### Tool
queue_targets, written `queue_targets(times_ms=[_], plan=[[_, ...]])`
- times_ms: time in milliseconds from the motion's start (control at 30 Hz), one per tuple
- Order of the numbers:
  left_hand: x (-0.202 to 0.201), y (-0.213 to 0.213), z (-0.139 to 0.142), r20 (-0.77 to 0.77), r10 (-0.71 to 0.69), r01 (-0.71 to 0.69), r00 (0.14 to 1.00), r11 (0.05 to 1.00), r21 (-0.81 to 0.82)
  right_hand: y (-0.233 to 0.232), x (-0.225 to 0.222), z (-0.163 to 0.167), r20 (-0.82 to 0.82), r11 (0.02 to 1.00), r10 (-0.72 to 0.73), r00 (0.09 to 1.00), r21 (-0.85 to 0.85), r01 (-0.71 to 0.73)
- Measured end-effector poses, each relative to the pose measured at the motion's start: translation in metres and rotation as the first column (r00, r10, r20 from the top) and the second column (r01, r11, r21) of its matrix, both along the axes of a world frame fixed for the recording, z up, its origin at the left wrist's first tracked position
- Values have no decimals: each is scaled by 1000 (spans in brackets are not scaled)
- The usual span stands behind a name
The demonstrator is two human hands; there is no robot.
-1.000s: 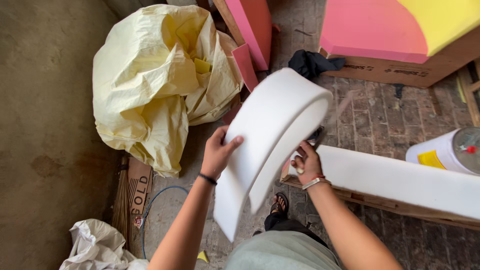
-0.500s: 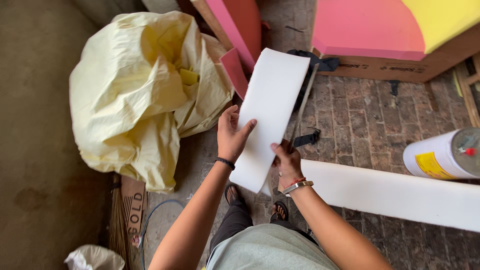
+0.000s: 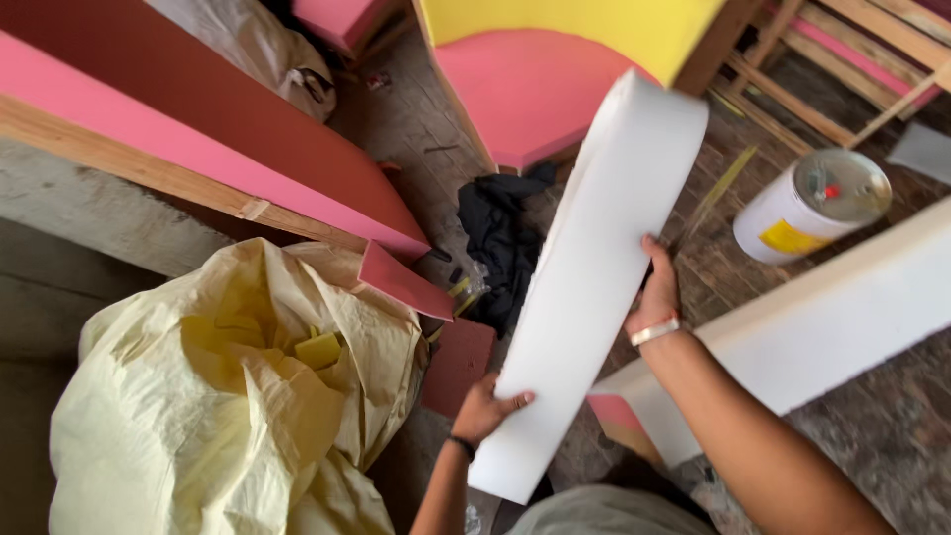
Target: The person handles a long strip of white foam on the workshop floor, pressing and repositioning it, then uses a long blade to cut the foam lengthwise while steadying it with the other hand. They use a ruler to measure and mark the foam, cut off a section, and move the cut pieces aside.
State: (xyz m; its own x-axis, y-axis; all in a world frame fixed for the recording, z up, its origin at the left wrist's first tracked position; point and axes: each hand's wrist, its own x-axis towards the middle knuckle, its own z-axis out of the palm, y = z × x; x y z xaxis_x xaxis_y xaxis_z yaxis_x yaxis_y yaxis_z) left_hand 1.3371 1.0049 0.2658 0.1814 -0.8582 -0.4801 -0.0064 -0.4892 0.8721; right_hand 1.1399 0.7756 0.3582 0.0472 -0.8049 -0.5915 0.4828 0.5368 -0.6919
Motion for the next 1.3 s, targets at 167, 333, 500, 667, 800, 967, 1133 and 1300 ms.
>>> queue_targets(times_ms=[167, 333, 500, 667, 800, 967, 1133, 1300], plan=[[50, -53, 22, 467, -67, 55, 882, 998, 39, -24, -17, -17, 0, 987, -94, 996, -129, 93], [67, -101, 45, 593, -119, 125, 797, 992, 31, -29, -42, -23, -92, 958, -208, 974, -221, 184], [71, -151, 57, 629, -106, 146, 770, 989, -13, -59, -45, -16, -45, 934, -267, 963, -259, 247], [87, -212, 66, 726, -43, 107, 686, 993, -43, -136, -40, -37, 38, 921, -265, 964, -287, 264], [103, -296, 70, 726, 8, 159, 688, 974, -160, -236, -31, -60, 153, 913, -243, 958, -297, 279], [93, -433, 85, 675, 57, 123, 736, 968, -217, -371, -37, -52, 189, 923, -271, 944, -229, 310], [66, -569, 101, 642, -2, 116, 767, 984, -135, -471, -78, -27, 127, 911, -337, 933, -206, 357], [38, -666, 114, 604, -12, 177, 797, 961, -214, -538, -114, -6, 169, 877, -405, 898, -207, 434]])
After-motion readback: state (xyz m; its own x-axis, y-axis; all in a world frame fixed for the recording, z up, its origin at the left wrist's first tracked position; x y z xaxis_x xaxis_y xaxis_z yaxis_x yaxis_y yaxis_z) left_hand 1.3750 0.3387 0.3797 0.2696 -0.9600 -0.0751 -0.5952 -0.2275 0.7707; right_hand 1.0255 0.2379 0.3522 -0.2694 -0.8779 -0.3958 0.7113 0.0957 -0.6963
